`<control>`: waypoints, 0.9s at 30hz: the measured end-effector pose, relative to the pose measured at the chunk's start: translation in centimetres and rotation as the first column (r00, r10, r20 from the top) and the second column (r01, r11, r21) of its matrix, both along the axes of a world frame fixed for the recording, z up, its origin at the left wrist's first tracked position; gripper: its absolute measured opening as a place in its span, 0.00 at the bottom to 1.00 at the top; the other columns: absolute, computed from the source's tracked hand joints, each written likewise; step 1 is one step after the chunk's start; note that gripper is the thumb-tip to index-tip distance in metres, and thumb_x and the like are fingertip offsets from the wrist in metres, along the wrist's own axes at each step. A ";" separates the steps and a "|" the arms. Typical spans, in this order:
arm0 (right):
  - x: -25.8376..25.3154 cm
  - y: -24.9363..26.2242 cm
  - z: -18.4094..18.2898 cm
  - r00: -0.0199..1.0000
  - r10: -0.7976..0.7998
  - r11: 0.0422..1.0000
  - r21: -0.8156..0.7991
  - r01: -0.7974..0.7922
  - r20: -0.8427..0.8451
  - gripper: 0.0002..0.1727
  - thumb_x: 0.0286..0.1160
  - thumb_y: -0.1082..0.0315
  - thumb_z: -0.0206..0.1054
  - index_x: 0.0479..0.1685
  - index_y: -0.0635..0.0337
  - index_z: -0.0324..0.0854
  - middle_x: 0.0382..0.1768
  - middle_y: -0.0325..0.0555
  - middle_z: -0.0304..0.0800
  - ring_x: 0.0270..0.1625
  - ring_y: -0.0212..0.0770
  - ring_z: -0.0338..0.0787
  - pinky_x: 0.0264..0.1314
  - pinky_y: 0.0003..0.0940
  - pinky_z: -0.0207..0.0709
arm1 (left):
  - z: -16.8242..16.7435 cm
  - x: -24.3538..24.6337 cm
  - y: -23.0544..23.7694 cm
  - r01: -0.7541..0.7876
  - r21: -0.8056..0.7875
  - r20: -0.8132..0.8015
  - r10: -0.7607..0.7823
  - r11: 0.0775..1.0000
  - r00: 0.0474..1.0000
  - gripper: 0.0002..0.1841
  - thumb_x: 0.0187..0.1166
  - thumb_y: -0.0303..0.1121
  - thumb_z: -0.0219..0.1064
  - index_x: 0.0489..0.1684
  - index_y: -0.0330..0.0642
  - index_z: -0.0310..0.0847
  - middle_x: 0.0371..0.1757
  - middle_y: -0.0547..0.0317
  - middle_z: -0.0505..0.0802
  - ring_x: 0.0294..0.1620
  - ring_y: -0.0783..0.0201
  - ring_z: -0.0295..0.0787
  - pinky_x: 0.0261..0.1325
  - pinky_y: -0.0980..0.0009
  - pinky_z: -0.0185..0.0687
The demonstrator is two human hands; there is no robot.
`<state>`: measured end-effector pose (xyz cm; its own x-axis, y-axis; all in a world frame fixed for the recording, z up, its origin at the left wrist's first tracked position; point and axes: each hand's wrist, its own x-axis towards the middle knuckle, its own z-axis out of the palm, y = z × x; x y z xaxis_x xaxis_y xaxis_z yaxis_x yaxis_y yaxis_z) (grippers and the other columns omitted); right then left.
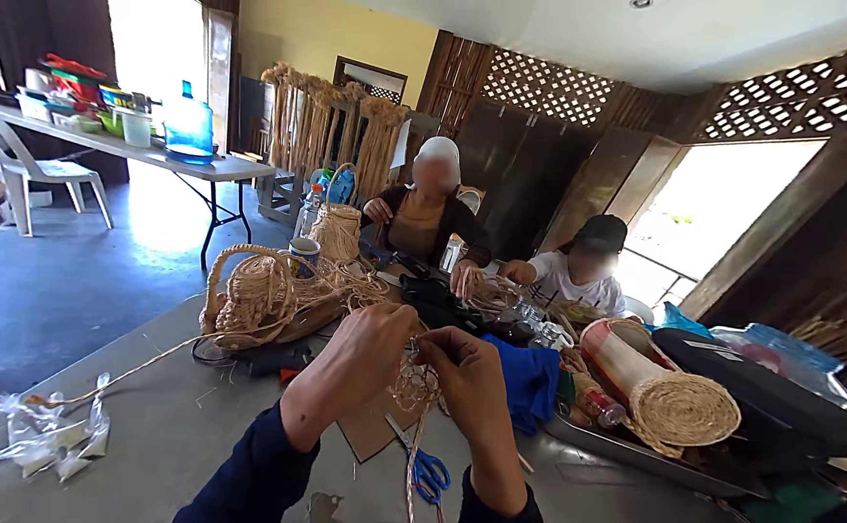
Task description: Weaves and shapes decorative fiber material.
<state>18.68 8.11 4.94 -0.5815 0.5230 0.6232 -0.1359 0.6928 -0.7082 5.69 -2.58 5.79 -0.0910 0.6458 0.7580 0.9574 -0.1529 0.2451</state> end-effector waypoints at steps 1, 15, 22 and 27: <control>0.0 0.0 -0.1 1.000 -0.012 1.000 0.014 0.012 0.003 0.04 0.74 0.74 0.69 0.36 0.62 0.89 0.25 0.33 0.91 0.26 0.18 0.85 0.30 0.14 0.77 | 0.0 -0.2 0.1 0.027 0.000 0.028 -0.027 1.000 0.999 0.08 0.80 0.22 0.60 0.40 0.33 0.87 0.34 0.47 0.91 0.35 0.52 0.91 0.42 0.55 0.87; -0.3 -0.2 0.2 0.996 -0.086 0.996 -0.035 0.085 -0.035 0.05 0.76 0.74 0.68 0.36 0.61 0.89 0.26 0.34 0.92 0.27 0.19 0.86 0.32 0.15 0.78 | 0.8 -2.9 -0.7 0.232 -0.099 0.443 -0.166 0.968 0.881 0.13 0.88 0.35 0.61 0.47 0.35 0.90 0.36 0.60 0.92 0.35 0.78 0.87 0.46 0.78 0.83; -0.6 -0.7 -0.2 0.998 -0.055 0.998 -0.006 0.054 -0.015 0.04 0.73 0.74 0.69 0.36 0.61 0.90 0.26 0.34 0.91 0.27 0.20 0.86 0.32 0.16 0.79 | 0.2 -2.1 0.0 0.168 -0.093 0.290 -0.135 0.981 0.947 0.10 0.84 0.33 0.64 0.44 0.37 0.91 0.38 0.55 0.94 0.38 0.67 0.90 0.47 0.65 0.85; -0.5 -0.5 -0.2 0.999 -0.024 0.998 -0.065 0.021 -0.048 0.06 0.74 0.75 0.67 0.38 0.63 0.90 0.28 0.35 0.93 0.28 0.20 0.88 0.33 0.16 0.81 | 0.1 -1.6 0.1 0.090 -0.044 0.148 -0.083 0.995 0.986 0.09 0.82 0.28 0.63 0.39 0.36 0.90 0.31 0.53 0.92 0.32 0.62 0.89 0.42 0.63 0.85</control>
<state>18.15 7.59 4.75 -0.5391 0.5753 0.6151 -0.1562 0.6493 -0.7443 4.14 -2.52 5.85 -0.1402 0.6931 0.7071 0.8947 -0.2172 0.3903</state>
